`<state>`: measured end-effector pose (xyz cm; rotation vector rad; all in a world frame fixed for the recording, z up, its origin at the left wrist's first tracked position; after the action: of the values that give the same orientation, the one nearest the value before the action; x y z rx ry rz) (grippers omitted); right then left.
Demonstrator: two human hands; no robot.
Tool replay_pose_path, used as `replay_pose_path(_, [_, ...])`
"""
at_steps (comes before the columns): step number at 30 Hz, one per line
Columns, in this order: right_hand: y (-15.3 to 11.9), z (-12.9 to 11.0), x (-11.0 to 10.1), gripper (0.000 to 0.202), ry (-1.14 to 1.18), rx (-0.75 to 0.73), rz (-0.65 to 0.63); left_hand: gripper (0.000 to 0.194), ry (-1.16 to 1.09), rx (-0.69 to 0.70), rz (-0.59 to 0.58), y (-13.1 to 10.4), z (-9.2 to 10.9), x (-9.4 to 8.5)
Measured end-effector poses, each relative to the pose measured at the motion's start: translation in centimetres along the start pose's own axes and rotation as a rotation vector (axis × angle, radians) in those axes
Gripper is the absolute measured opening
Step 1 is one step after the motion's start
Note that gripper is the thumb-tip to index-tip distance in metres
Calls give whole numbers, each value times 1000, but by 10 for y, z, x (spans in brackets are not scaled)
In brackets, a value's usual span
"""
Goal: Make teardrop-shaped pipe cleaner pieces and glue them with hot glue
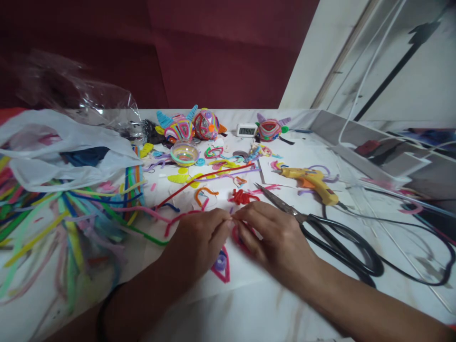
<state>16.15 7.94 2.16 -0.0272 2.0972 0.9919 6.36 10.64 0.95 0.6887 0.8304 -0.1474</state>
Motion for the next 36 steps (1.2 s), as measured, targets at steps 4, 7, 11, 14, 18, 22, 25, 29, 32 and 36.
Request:
replay_pose_path(4, [-2, 3, 5, 24, -72, -5, -28, 13, 49, -35, 22, -2, -3, -2])
replay_pose_path(7, [-3, 4, 6, 25, -120, -24, -23, 16, 141, 1, 32, -4, 0, -3])
replay_pose_path(11, [-4, 0, 9, 22, -139, -62, -38, 20, 165, 58, 28, -4, 5, -3])
replay_pose_path(14, [-4, -3, 11, 24, -133, -63, -64, 22, 177, 72, 39, -5, 8, -2])
replay_pose_path(18, [-4, -5, 7, 26, -52, 11, -20, 26, 215, 93, 91, -7, 13, -4])
replay_pose_path(22, [-2, -4, 0, 25, 1, 83, 52, 26, 207, 77, 124, -7, 13, -7])
replay_pose_path(25, [1, 1, -1, 23, 40, 143, 67, 22, 189, 78, 119, -7, 11, -7])
replay_pose_path(29, [2, 8, 0, 22, 101, 219, 61, 23, 234, 152, 93, -9, 14, -4])
replay_pose_path(32, [1, 11, 1, 23, 144, 272, 62, 27, 267, 209, 96, -11, 19, -1])
replay_pose_path(36, [-2, 19, 4, 21, 210, 364, 51, 29, 284, 229, 120, -12, 23, -3])
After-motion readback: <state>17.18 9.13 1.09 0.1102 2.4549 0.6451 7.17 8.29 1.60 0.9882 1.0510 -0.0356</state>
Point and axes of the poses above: each hand's wrist, its own y-axis towards the middle knuckle, its own x-axis out of the palm, z = x × y, the point moved 9 cm from there along y, towards the middle knuckle, and after that the axes turned 6 degrees about z, right-handed, at the moved point
